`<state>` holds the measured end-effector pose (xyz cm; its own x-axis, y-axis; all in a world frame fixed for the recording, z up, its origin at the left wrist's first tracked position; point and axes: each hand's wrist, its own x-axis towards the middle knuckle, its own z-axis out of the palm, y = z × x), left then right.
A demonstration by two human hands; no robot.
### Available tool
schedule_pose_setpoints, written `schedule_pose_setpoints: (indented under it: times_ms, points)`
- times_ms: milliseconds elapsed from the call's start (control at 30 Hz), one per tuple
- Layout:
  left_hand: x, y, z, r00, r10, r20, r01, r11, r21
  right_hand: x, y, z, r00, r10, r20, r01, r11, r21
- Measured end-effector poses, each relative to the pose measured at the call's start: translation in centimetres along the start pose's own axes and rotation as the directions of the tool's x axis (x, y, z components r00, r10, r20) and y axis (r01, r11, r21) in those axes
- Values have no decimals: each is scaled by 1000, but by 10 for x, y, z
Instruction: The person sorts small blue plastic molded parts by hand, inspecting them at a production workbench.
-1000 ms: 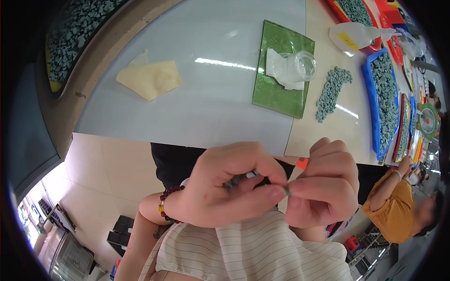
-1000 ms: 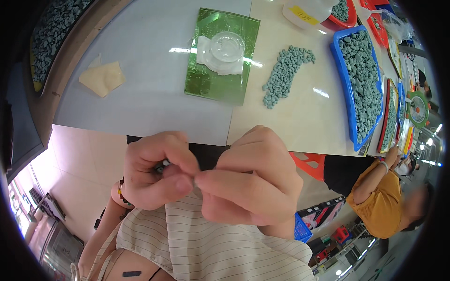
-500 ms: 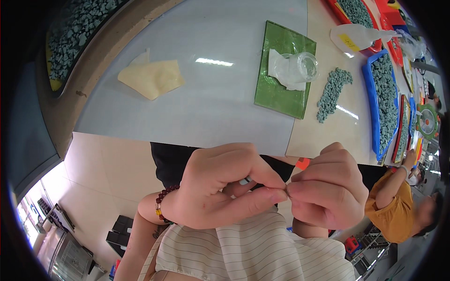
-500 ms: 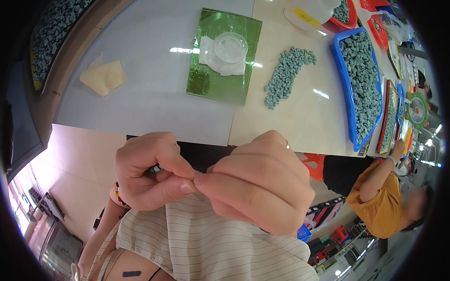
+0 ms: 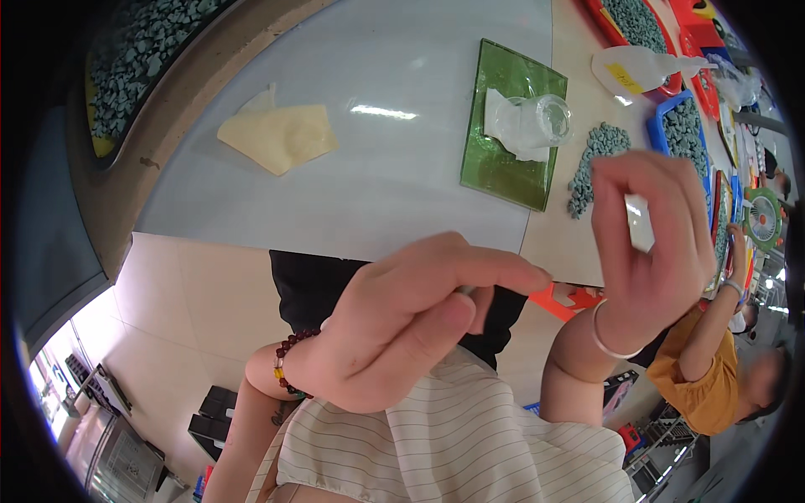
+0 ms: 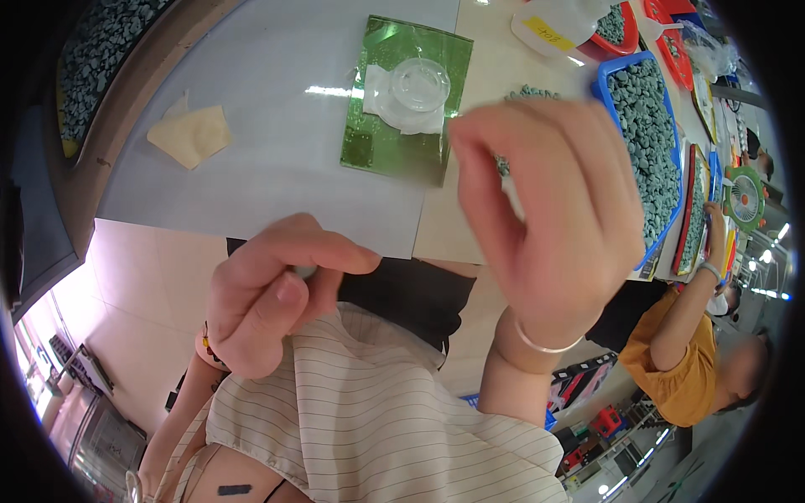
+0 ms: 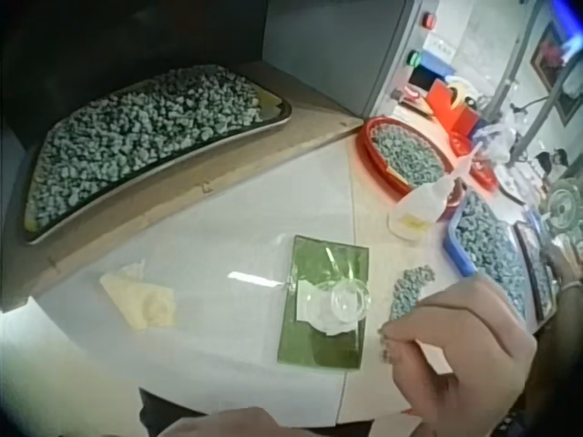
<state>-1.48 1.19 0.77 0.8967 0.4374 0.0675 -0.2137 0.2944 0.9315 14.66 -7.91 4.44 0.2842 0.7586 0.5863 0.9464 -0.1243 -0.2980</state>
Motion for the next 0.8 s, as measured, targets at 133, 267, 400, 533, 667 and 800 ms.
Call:
schedule_pose_setpoints:
  times_ms: [133, 267, 400, 533, 667, 800]
  points:
    - [-14, 1, 2, 991, -132, -36, 121, 968, -218, 14, 7, 2, 988, -70, 135, 88, 987, -131]
    - [-12, -4, -8, 997, 5, 74, 8, 983, -182, 19, 6, -1, 954, -147, 260, 212, 946, -246]
    - [-7, -6, -4, 997, 40, 69, -34, 996, -81, 16, 8, -3, 952, -149, 266, 221, 939, -265]
    - [-7, -2, 0, 997, -28, 73, 36, 993, -110, 10, 11, -4, 972, -103, 213, 148, 967, -209]
    - [-4, 1, 7, 996, -59, -65, 50, 990, -135, 1, 3, -11, 988, 131, 75, -141, 981, 136]
    - [-7, 2, -4, 985, -171, -35, 165, 979, -123, -29, -1, 0, 967, 243, 70, -232, 740, 631]
